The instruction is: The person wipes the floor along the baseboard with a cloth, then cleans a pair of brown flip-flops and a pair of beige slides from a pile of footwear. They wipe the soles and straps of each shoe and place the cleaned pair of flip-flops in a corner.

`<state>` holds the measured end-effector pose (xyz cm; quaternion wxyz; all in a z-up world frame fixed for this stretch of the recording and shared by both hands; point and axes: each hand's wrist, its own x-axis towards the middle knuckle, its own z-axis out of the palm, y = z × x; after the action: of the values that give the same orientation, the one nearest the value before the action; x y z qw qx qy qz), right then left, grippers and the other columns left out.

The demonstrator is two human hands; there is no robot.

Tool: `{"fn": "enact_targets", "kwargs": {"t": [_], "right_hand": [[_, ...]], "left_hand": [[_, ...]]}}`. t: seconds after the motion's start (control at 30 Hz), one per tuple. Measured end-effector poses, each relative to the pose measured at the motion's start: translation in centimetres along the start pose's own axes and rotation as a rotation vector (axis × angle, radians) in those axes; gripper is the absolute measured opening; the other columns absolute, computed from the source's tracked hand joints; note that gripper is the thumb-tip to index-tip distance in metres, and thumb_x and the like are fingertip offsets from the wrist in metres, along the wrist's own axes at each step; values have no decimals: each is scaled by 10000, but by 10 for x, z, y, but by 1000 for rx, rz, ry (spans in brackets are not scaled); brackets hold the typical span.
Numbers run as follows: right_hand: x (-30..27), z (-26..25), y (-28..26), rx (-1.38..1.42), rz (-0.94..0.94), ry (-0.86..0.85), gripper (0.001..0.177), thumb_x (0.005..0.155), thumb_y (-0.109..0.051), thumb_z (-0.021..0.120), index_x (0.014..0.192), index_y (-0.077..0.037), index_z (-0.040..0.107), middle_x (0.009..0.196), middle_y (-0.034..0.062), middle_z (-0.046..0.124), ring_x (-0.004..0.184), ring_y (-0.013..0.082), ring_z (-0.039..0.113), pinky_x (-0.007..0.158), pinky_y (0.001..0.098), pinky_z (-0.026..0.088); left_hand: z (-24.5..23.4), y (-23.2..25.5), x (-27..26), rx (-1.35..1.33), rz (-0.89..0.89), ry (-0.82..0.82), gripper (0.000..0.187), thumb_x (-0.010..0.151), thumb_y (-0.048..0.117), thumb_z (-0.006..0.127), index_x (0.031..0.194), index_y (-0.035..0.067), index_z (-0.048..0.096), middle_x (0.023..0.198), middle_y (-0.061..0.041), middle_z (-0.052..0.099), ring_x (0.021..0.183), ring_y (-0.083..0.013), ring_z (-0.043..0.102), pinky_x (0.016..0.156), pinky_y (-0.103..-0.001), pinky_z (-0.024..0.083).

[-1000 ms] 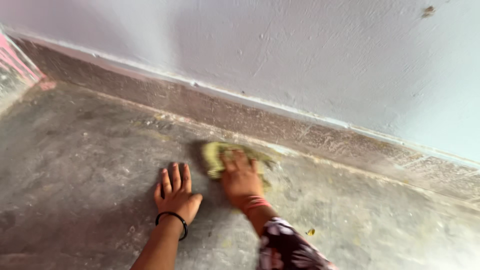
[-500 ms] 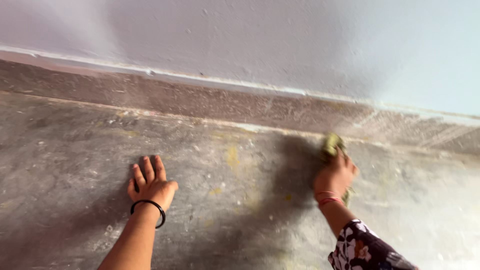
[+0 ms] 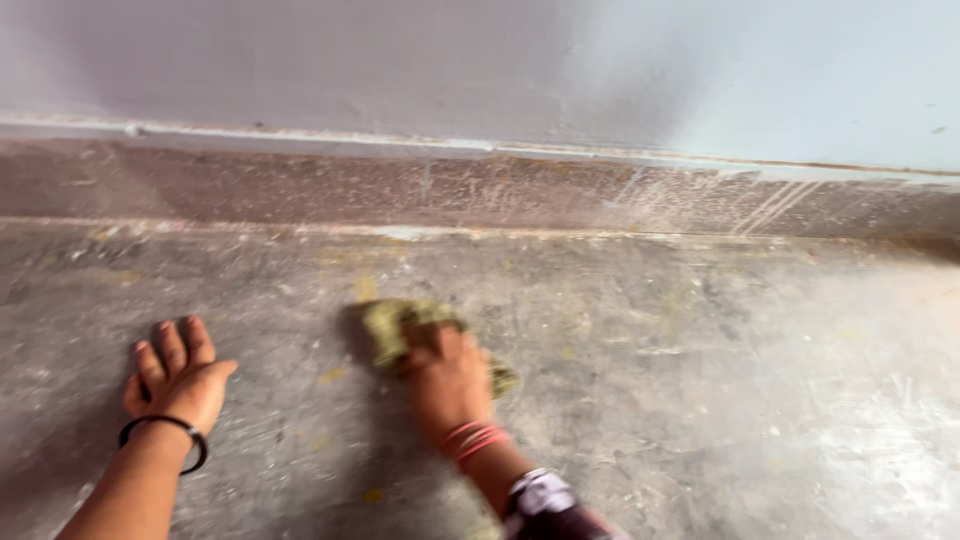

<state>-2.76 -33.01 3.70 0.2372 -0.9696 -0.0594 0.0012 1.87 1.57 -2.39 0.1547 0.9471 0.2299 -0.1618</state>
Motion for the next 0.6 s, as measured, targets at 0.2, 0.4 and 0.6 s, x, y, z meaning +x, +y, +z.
{"fn": "enact_targets", "kwargs": {"t": [0.2, 0.4, 0.6], "right_hand": [[-18, -76, 161, -195, 183, 240, 465, 952, -168, 508, 1396, -249, 619, 1197, 149, 572, 1110, 393, 509, 967, 480, 423], [-43, -123, 225, -202, 562, 527, 405, 989, -210, 547, 1371, -298, 648, 1207, 169, 568, 1126, 398, 518, 943, 479, 475], [15, -94, 105, -35, 3, 616, 703, 700, 34, 610, 1358, -209, 664, 1331, 173, 623, 1183, 381, 524, 930, 461, 478]], "left_hand": [[0, -2, 4, 14, -28, -1, 857, 923, 552, 393, 1613, 400, -93, 1711, 45, -179, 1573, -261, -177, 1222, -533, -28], [-2, 43, -28, 77, 5, 101, 879, 928, 462, 412, 1624, 295, -97, 1705, -41, -207, 1561, -260, -170, 1197, -585, -44], [29, 161, -76, 335, 340, -5, 750, 1033, 461, 256, 1611, 166, -120, 1695, -60, -205, 1556, -247, -161, 1212, -544, -66]]}}
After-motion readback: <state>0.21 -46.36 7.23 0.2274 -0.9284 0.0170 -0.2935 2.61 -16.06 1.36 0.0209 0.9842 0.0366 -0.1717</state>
